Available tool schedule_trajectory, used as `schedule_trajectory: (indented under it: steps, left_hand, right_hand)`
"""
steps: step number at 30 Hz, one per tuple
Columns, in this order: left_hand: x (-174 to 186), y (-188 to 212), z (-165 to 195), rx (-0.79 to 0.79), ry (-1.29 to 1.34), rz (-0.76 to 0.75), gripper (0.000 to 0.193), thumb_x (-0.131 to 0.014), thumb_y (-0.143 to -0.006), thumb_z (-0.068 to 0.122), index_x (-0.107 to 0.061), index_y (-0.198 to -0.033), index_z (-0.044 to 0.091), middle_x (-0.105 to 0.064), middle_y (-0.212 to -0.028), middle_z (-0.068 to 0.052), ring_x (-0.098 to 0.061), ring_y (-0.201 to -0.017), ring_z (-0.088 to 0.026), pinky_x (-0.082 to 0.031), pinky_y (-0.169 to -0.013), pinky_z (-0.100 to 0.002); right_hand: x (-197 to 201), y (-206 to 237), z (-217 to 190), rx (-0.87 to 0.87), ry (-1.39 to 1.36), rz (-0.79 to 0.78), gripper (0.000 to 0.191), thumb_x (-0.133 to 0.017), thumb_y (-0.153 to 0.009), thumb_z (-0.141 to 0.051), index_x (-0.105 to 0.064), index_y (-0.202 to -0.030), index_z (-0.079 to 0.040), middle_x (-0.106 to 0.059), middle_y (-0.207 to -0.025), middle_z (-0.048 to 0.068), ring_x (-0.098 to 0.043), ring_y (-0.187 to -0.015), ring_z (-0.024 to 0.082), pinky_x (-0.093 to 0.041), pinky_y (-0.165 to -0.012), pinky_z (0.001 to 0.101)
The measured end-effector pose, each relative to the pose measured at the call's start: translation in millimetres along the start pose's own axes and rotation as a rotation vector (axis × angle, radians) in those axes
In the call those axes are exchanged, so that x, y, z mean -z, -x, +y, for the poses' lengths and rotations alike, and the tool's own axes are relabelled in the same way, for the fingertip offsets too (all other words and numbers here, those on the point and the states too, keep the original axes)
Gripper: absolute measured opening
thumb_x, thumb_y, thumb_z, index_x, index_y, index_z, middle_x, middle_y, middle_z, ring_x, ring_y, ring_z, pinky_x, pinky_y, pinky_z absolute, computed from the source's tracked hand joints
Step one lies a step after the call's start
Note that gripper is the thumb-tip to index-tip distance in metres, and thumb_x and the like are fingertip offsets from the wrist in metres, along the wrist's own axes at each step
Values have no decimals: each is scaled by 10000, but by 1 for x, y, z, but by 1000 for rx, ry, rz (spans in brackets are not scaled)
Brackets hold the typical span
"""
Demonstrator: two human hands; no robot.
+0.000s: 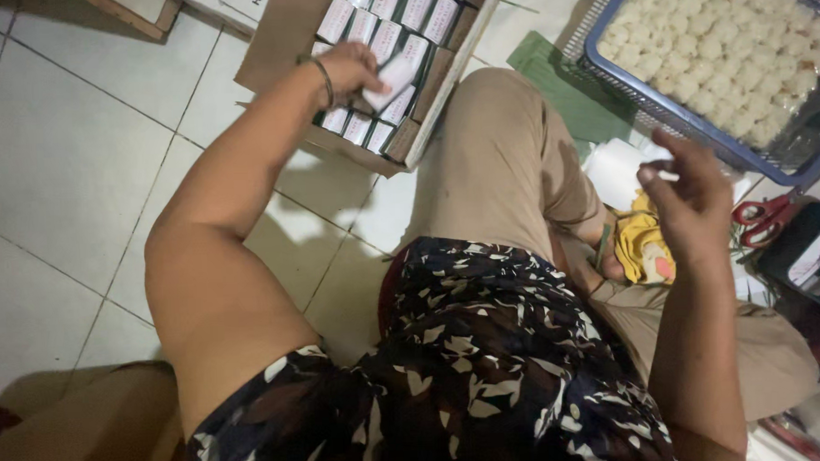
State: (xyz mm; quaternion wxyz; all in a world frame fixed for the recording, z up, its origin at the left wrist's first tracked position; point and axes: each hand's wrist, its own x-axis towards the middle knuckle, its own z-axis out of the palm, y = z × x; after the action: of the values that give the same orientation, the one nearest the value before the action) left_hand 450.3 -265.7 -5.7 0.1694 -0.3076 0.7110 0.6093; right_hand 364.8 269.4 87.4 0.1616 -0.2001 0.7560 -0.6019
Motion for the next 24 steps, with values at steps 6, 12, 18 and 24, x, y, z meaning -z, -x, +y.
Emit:
schedule_trajectory:
  steps: [6, 12, 18, 24]
  left_hand:
    - [-13, -12, -60, 331, -371, -106, 342, -922, -733, 144, -684, -931, -2, -628, -857, -79, -599, -734, -203, -548, -644, -383]
    - [-21, -19, -60, 461, -351, -151, 434, -938, -737, 185, -661, -987, -36, -607, -1005, -144, -633, -804, -249, -639, -726, -395]
    - [-19, -18, -63, 368, -461, -142, 426, -935, -714, 213, -696, -973, -27, -632, -868, -125, -554, -751, -244, -445, -561, -386]
    - [-17, -3, -103, -259, -412, 69, 505, -954, -653, 208, -590, -955, 31, -680, -826, -90, -649, -767, -238, -535, -693, -383]
  right_hand:
    - [-5, 7, 11, -127, 257, -83, 508, -737, -945, -76, -615, -1437, -39, -547, -1386, 120, -662, -1145, 218, -541, -933, 322]
    - [-5, 2, 12, -132, 293, -83, 508, -747, -944, -110, -628, -1434, -52, -562, -1376, 119, -672, -1140, 233, -556, -922, 342]
    - [-1, 2, 23, -166, 284, -90, 494, -757, -945, -139, -632, -1417, -68, -568, -1391, 124, -674, -1143, 240, -552, -925, 352]
    - [11, 0, 41, -137, 412, -70, 482, -759, -948, -165, -649, -1404, -54, -549, -1427, 158, -679, -1153, 264, -569, -902, 362]
